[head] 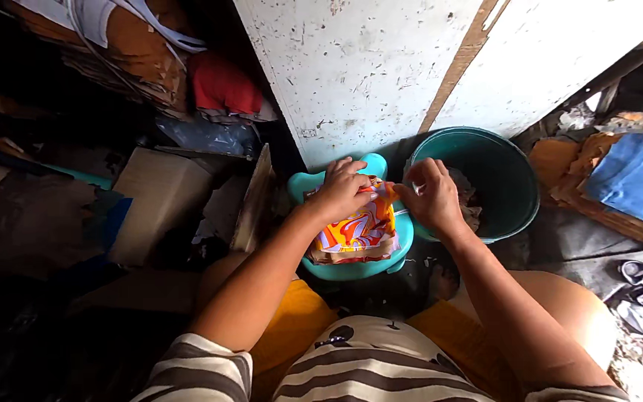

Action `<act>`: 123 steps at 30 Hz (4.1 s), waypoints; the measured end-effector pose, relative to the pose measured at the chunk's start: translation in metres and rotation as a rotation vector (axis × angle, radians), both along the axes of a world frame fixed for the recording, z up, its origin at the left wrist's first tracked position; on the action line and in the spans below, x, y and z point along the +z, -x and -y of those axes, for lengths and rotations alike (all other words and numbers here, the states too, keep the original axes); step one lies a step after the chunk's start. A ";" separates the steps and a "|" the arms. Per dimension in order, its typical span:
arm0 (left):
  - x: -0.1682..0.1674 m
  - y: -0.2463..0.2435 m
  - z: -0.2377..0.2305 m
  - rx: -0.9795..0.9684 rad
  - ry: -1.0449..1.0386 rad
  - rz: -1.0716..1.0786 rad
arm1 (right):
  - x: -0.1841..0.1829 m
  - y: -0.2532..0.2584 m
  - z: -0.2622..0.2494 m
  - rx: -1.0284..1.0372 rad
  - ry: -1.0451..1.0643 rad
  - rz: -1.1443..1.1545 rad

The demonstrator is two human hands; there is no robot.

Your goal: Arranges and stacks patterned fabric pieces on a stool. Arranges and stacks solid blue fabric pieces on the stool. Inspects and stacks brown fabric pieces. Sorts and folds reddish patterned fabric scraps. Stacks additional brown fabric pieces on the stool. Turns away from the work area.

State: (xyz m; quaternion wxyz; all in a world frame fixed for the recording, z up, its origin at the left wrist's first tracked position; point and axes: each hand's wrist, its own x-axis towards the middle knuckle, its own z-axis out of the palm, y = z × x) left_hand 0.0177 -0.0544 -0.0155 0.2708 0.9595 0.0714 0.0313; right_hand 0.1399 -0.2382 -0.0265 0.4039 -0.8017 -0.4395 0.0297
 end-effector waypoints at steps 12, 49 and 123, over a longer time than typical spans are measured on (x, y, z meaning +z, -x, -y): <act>0.016 0.013 0.003 -0.038 0.153 0.097 | -0.009 0.026 -0.009 0.249 -0.086 -0.701; -0.096 0.062 -0.028 0.273 0.022 0.017 | -0.085 0.044 -0.073 0.177 0.395 0.177; 0.016 0.153 -0.024 0.016 0.733 0.100 | 0.086 -0.084 0.095 0.372 0.544 -0.376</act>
